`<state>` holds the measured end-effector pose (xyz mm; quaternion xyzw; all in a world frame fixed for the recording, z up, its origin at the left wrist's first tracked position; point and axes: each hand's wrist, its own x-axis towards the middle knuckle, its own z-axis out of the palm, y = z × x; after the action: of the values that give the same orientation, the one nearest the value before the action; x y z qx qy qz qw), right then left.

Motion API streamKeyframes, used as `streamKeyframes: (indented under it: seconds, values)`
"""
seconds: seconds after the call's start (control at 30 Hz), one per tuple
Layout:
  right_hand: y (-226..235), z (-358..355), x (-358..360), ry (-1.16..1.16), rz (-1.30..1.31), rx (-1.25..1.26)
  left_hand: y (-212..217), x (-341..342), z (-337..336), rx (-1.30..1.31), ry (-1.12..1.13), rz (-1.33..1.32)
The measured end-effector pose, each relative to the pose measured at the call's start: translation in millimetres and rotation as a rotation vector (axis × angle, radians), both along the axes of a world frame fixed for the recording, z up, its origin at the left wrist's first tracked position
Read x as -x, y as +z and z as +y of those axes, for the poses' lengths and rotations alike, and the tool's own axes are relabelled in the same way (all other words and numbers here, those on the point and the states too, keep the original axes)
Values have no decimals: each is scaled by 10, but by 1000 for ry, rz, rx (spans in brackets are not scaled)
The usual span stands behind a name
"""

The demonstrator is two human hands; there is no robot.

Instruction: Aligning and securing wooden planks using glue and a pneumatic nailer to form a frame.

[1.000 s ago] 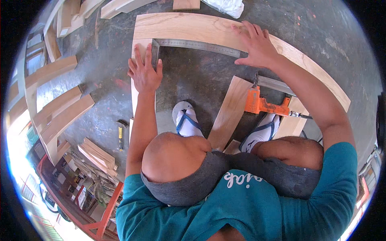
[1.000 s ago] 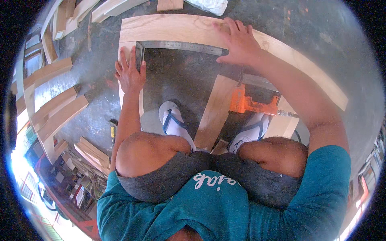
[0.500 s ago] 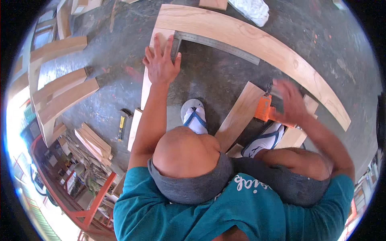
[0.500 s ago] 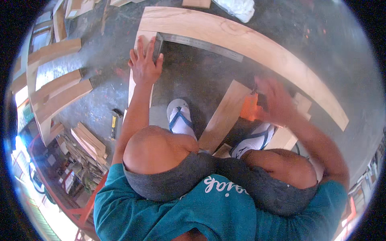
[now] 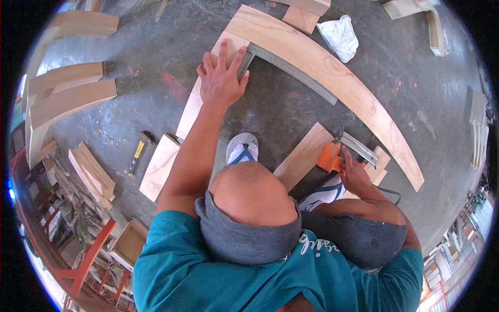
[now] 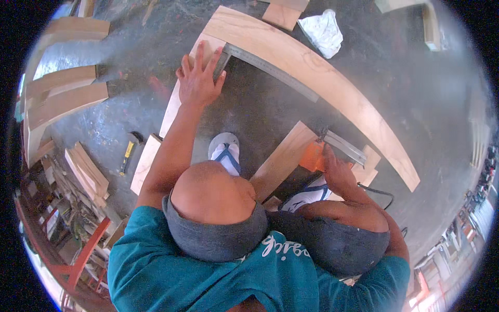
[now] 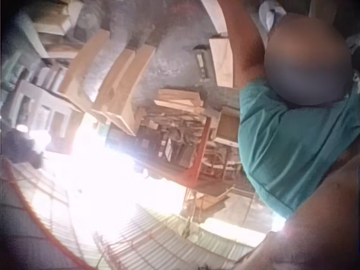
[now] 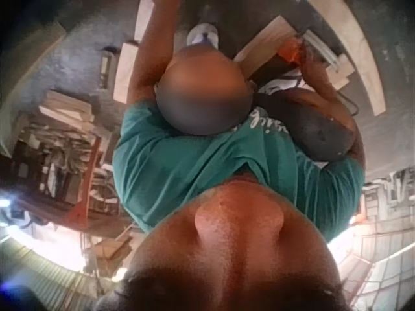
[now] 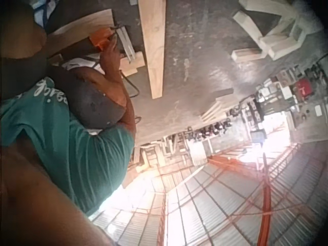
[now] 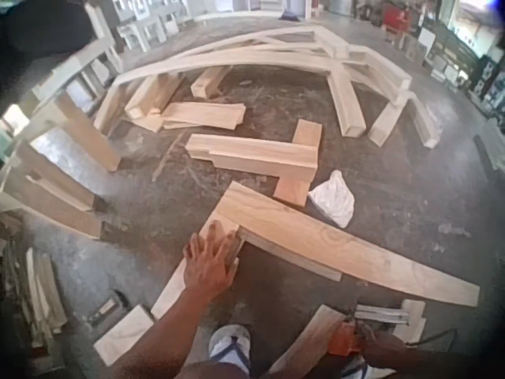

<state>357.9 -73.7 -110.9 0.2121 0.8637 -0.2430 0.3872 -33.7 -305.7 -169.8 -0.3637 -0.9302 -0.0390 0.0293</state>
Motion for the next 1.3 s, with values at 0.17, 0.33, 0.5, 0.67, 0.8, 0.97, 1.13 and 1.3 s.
streamKeyframes:
  seconds: [0.17,0.33,0.5,0.67,0.8,0.97,1.13,1.3]
  values:
    - [327,219,187,-46,102,116,38,-11,81,-12,-17,-23]
    - [990,403,883,-149,92,47,-3,-10,38,11,-3,-29]
    - [1430,343,1872,-530,122,45,4,6,13,-48,-13,-11]
    - [1308,222,2835,-428,308,153,-3,-12,26,-31,6,-19]
    - [798,99,3300,-436,388,474,12,14,-27,-58,2,-52]
    - [521,-78,3440,-329,385,368,73,15,9,-25,7,-79]
    - [394,-91,3566,-269,411,242,79,26,-12,-33,2,-84]
    - [358,-59,3560,-228,426,218,75,18,1,-52,-3,-76]
